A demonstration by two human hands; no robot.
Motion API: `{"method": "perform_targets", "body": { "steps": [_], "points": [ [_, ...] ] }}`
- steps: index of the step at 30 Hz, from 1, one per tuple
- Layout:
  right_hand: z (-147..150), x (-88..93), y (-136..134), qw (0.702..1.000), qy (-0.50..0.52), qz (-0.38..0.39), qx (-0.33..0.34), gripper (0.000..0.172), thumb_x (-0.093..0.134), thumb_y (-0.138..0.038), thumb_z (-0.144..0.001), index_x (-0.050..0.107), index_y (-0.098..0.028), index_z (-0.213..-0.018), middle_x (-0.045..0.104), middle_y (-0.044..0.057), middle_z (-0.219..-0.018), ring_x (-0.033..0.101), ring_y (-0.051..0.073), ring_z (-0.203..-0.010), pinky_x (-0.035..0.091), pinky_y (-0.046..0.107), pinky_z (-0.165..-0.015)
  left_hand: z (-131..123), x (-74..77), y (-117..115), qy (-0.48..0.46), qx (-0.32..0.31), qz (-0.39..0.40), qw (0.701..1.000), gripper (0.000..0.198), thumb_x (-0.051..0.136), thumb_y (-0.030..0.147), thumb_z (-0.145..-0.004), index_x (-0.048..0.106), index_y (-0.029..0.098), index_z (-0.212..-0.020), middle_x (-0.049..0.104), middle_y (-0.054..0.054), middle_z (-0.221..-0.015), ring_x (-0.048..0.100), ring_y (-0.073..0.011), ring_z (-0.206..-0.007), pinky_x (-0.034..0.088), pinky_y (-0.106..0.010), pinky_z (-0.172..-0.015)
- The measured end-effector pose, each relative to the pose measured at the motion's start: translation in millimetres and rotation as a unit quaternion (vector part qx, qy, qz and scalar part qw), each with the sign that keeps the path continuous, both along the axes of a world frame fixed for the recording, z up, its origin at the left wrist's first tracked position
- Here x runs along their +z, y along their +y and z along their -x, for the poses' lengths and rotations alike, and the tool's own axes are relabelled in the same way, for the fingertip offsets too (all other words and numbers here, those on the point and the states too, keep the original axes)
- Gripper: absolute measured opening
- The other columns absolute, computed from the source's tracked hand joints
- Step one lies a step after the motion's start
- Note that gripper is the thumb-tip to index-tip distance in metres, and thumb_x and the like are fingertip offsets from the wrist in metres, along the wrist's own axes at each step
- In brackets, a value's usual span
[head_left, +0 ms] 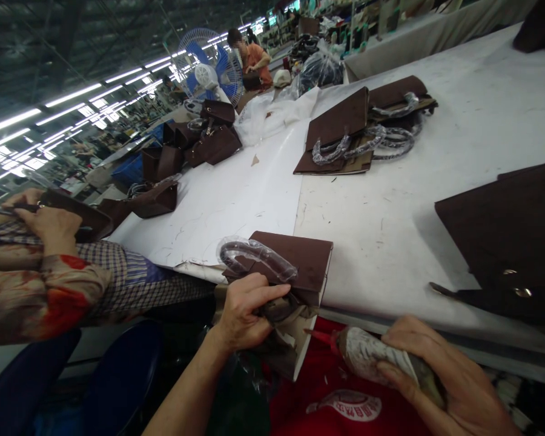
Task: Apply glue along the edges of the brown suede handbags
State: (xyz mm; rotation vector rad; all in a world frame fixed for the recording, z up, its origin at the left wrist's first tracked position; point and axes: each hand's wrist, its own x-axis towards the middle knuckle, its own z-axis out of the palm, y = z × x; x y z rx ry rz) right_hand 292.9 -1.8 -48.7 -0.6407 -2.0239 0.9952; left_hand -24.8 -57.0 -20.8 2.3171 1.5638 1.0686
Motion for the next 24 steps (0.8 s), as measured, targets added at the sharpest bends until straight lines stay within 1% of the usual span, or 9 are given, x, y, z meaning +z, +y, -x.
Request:
{"method": "perform_targets", "body": {
  "steps": [5, 8, 10, 12, 15, 17, 20, 22, 24],
  "points": [
    [-8, -5.2, -8, 0.997, -0.053, -0.053, -0.03, 0.022, 0.064, -0.041, -0.096, 0.066, -0.026, -0.111, 0.071, 0.009, -0.113, 0.073, 0.025, -0.097, 0.063, 0.027, -0.076, -2, 0.7, 0, -0.002, -0.009, 0.001, 1.0, 0.037, 0.066, 0.006, -0.085, 0.07, 0.017, -0.12, 0.06, -0.003, -0.076, 0.053, -0.0153, -0.067, 0.037, -0.027, -0.061],
    [-2, -2.3, -2, 0.999, -0.021, -0.029, -0.01, 0.009, 0.062, -0.028, -0.097, 0.066, -0.025, -0.105, 0.07, 0.006, -0.09, 0.07, 0.02, -0.079, 0.06, 0.025, -0.066, -2, 1.5, 0, -0.004, -0.008, 0.002, 1.0, 0.036, 0.066, 0.006, -0.085, 0.071, 0.017, -0.119, 0.06, -0.003, -0.076, 0.052, -0.015, -0.067, 0.037, -0.027, -0.06],
    [2, -1.6, 2, 1.0, -0.003, -0.023, -0.002, 0.009, 0.061, -0.02, -0.096, 0.065, -0.025, -0.103, 0.066, 0.003, -0.081, 0.067, 0.017, -0.069, 0.058, 0.023, -0.062, -2, 1.6, 0, -0.004, -0.011, 0.002, 1.0, 0.037, 0.066, 0.005, -0.085, 0.07, 0.017, -0.12, 0.061, -0.004, -0.077, 0.052, -0.0153, -0.067, 0.037, -0.027, -0.061],
    [1, -3.4, 2, 0.999, -0.008, -0.038, -0.006, 0.01, 0.062, -0.024, -0.097, 0.065, -0.025, -0.106, 0.068, 0.004, -0.085, 0.068, 0.018, -0.073, 0.059, 0.024, -0.063, -2, 1.5, 0, -0.003, -0.014, 0.002, 1.0, 0.037, 0.065, 0.005, -0.085, 0.07, 0.017, -0.12, 0.061, -0.004, -0.077, 0.052, -0.0155, -0.068, 0.037, -0.027, -0.061],
    [-4, -6.8, -2, 0.998, -0.043, -0.049, -0.019, 0.019, 0.064, -0.036, -0.096, 0.065, -0.025, -0.111, 0.072, 0.009, -0.101, 0.072, 0.025, -0.091, 0.062, 0.029, -0.071, -2, 1.2, 0, -0.002, -0.013, 0.003, 1.0, 0.037, 0.065, 0.006, -0.085, 0.07, 0.017, -0.12, 0.06, -0.004, -0.076, 0.052, -0.0155, -0.067, 0.036, -0.027, -0.06],
    [-4, -6.6, -1, 0.998, -0.031, -0.048, -0.024, 0.018, 0.065, -0.033, -0.095, 0.065, -0.025, -0.112, 0.072, 0.007, -0.098, 0.072, 0.026, -0.089, 0.062, 0.03, -0.071, -2, 1.4, 0, -0.002, -0.011, 0.004, 1.0, 0.037, 0.065, 0.007, -0.085, 0.07, 0.016, -0.12, 0.059, -0.004, -0.076, 0.052, -0.0156, -0.067, 0.036, -0.027, -0.06],
    [-1, -4.0, 2, 0.999, 0.007, -0.048, -0.022, 0.013, 0.065, -0.024, -0.094, 0.064, -0.026, -0.108, 0.07, 0.004, -0.085, 0.071, 0.02, -0.075, 0.06, 0.026, -0.065, -3, 1.8, 0, -0.002, -0.012, 0.0, 1.0, 0.037, 0.065, 0.007, -0.085, 0.07, 0.016, -0.12, 0.06, -0.004, -0.076, 0.051, -0.0155, -0.067, 0.036, -0.027, -0.06],
    [-3, -3.9, 0, 0.998, -0.006, -0.06, -0.029, 0.013, 0.066, -0.03, -0.095, 0.067, -0.025, -0.106, 0.073, 0.006, -0.091, 0.073, 0.022, -0.08, 0.062, 0.026, -0.067, -3, 2.1, 1, -0.001, -0.014, -0.002, 1.0, 0.036, 0.065, 0.006, -0.085, 0.07, 0.016, -0.119, 0.059, -0.004, -0.076, 0.051, -0.0154, -0.067, 0.036, -0.027, -0.06],
    [-7, -6.3, -6, 0.997, -0.033, -0.058, -0.029, 0.021, 0.068, -0.039, -0.093, 0.071, -0.025, -0.108, 0.075, 0.01, -0.104, 0.075, 0.027, -0.092, 0.065, 0.029, -0.071, -3, 2.3, 1, -0.001, -0.013, -0.003, 1.0, 0.036, 0.066, 0.006, -0.085, 0.07, 0.016, -0.119, 0.059, -0.003, -0.076, 0.051, -0.0151, -0.066, 0.035, -0.027, -0.06]
  ]
}}
